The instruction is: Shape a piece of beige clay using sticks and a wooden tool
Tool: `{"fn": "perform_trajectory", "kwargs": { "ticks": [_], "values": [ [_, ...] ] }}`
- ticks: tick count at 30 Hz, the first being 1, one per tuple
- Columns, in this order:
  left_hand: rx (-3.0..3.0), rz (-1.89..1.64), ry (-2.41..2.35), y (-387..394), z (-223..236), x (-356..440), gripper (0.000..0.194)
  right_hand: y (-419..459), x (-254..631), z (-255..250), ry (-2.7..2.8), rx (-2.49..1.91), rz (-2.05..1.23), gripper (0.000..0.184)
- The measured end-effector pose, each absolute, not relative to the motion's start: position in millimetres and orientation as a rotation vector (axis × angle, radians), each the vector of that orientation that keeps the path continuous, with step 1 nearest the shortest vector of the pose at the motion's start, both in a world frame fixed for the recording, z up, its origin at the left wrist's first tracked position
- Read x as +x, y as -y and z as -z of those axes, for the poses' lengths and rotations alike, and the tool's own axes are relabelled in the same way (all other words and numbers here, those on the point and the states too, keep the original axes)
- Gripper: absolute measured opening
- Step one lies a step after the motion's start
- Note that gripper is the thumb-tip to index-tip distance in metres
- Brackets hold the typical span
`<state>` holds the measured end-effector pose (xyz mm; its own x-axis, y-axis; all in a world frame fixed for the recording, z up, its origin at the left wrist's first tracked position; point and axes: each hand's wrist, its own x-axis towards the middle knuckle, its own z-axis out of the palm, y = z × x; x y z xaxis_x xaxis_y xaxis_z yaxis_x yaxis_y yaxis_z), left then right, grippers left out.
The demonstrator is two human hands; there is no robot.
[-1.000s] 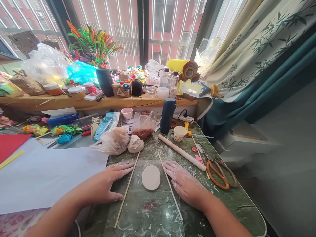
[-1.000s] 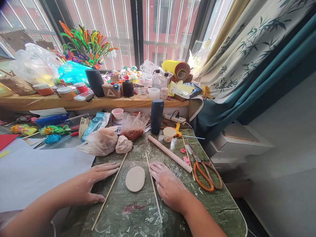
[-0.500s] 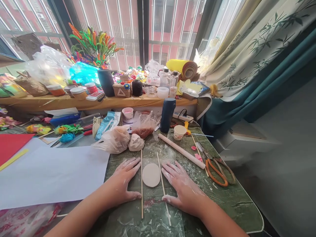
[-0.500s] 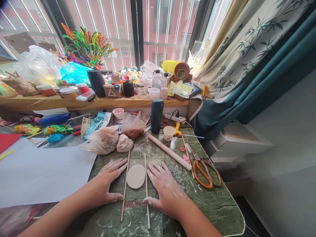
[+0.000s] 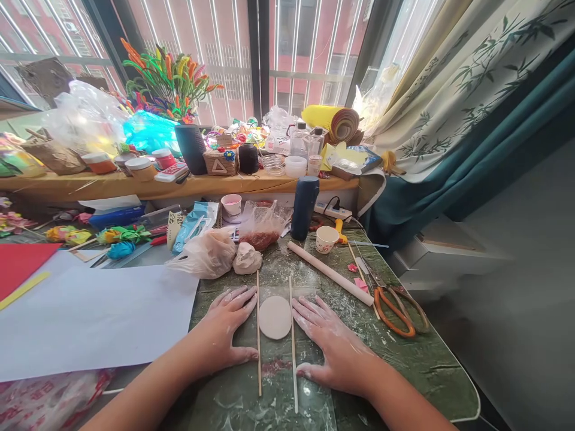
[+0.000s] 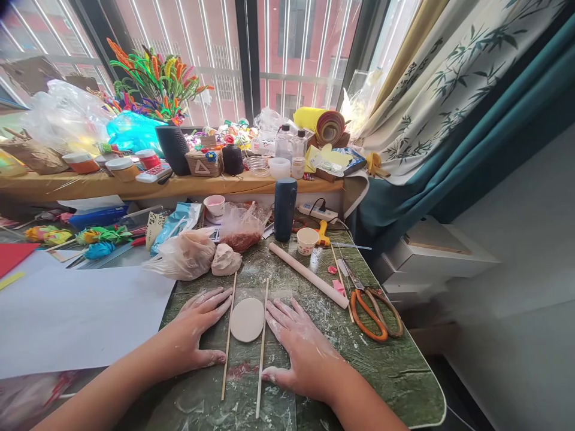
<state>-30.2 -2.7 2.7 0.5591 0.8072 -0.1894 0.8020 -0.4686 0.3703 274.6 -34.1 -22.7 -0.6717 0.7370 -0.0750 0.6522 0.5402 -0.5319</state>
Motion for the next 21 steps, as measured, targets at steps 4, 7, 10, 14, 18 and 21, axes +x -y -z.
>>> {"fn": "perform_trajectory", "kwargs": {
  "ticks": [4, 7, 10, 14, 18, 21],
  "values": [
    [2.402, -0.08, -1.247, 1.3, -0.2, -31.4, 0.107, 33.4, 275.4, 24.4, 2.608, -1.187, -0.798, 0.1],
    [2.402, -0.105, -1.235, 1.7, 2.0, -35.1, 0.11, 34.0, 275.7, 23.3, 2.613, -1.204, -0.786, 0.101],
    [2.401, -0.101, -1.241, 2.9, 4.2, -38.4, 0.113, 35.2, 275.3, 22.4, 2.617, -1.215, -0.777, 0.101],
    [2.394, -0.079, -1.233, 3.0, 6.2, -37.9, 0.111, 35.9, 275.2, 23.3, 2.612, -1.221, -0.772, 0.102],
    [2.393, -0.089, -1.218, 0.5, 5.2, -35.3, 0.11, 35.3, 276.2, 25.8, 2.603, -1.19, -0.784, 0.101],
    [2.397, -0.107, -1.193, -1.0, 5.0, -36.1, 0.11, 34.9, 276.4, 27.6, 2.601, -1.179, -0.785, 0.1]
  ]
}}
